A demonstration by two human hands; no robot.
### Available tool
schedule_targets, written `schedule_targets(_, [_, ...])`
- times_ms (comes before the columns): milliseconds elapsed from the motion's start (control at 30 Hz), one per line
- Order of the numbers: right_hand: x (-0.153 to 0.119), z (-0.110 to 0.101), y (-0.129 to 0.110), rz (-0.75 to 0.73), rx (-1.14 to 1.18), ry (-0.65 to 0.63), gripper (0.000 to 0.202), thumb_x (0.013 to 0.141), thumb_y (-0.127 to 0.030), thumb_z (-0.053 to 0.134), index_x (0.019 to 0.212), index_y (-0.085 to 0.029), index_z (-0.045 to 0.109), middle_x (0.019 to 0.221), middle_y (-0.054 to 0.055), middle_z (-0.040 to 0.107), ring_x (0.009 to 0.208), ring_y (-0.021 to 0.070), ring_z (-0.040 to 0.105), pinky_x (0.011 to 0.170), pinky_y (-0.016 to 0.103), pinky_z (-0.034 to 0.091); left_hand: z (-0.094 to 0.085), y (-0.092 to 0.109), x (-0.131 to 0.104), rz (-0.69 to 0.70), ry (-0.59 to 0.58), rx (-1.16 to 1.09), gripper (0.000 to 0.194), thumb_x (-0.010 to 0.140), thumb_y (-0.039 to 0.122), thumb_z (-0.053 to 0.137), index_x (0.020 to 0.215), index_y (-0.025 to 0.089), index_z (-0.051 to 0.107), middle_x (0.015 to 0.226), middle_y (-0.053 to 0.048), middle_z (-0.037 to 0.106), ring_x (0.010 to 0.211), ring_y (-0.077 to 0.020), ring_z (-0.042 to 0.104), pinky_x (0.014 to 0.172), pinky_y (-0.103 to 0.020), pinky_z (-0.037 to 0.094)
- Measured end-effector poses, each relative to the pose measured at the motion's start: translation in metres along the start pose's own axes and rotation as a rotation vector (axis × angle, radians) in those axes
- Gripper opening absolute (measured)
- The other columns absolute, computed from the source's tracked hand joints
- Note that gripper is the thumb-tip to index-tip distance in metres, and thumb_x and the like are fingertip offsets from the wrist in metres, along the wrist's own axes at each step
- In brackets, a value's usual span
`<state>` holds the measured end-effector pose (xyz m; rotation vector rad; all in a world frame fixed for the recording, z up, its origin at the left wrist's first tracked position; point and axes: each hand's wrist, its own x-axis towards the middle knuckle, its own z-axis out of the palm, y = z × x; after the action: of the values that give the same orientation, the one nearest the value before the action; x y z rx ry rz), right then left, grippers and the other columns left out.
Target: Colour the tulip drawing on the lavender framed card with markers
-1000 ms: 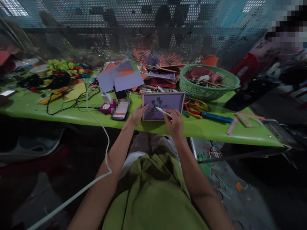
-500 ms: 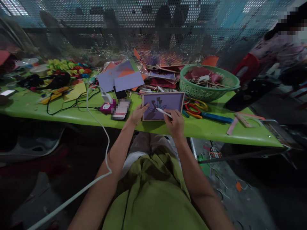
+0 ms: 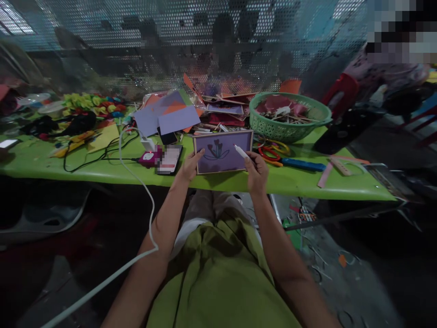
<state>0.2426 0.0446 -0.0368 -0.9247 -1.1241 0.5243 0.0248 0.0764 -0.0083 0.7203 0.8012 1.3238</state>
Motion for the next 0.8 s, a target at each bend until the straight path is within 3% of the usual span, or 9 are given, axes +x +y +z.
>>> schedule_targets(267, [0.0044, -0.0010, 0.0033, -0.026, -0.047, -0.078, 0.033, 0.086, -0.054, 0.075, 0.098, -0.024, 0.075, 0.088, 0.002, 0.074, 0.073, 0.0175, 0.063, 0.065, 0.030, 0.051, 0.0019, 0.0047, -0.0040, -0.006, -0.039, 0.044, 0.038, 0.059, 0.030, 0.099, 0.086, 0.016, 0.077, 0.090, -0.008, 0.083, 0.116, -0.0348, 0.077, 0.103, -0.045, 0.061])
schedule_targets(500, [0.0099, -0.0025, -0.0017, -0.253, -0.384, -0.145, 0.025, 0.096, -0.048, 0.067, 0.098, -0.025, 0.078, 0.095, 0.006, 0.080, 0.084, 0.0238, 0.070, 0.082, 0.041, 0.055, 0.0003, 0.0024, -0.0025, -0.063, -0.040, 0.088, 0.038, 0.064, 0.032, 0.097, 0.093, 0.015, 0.078, 0.092, -0.009, 0.083, 0.115, -0.0342, 0.078, 0.105, -0.046, 0.061])
schedule_targets(667, [0.0072, 0.0024, -0.0048, -0.360, -0.428, -0.167, 0.022, 0.098, -0.045, 0.064, 0.099, -0.027, 0.079, 0.093, 0.005, 0.081, 0.084, 0.0244, 0.070, 0.092, 0.046, 0.052, -0.0008, 0.0020, -0.0030, -0.073, -0.058, 0.088, 0.038, 0.069, 0.033, 0.094, 0.100, 0.017, 0.079, 0.099, -0.008, 0.084, 0.115, -0.0315, 0.078, 0.107, -0.045, 0.061])
schedule_targets(800, [0.0060, 0.0036, -0.0051, -0.365, -0.437, -0.188, 0.022, 0.098, -0.044, 0.064, 0.097, -0.027, 0.079, 0.093, 0.005, 0.082, 0.083, 0.0246, 0.070, 0.090, 0.045, 0.051, -0.0001, 0.0019, -0.0031, -0.081, -0.039, 0.091, 0.033, 0.071, 0.031, 0.093, 0.098, 0.017, 0.079, 0.096, -0.008, 0.084, 0.114, -0.0317, 0.078, 0.105, -0.045, 0.062])
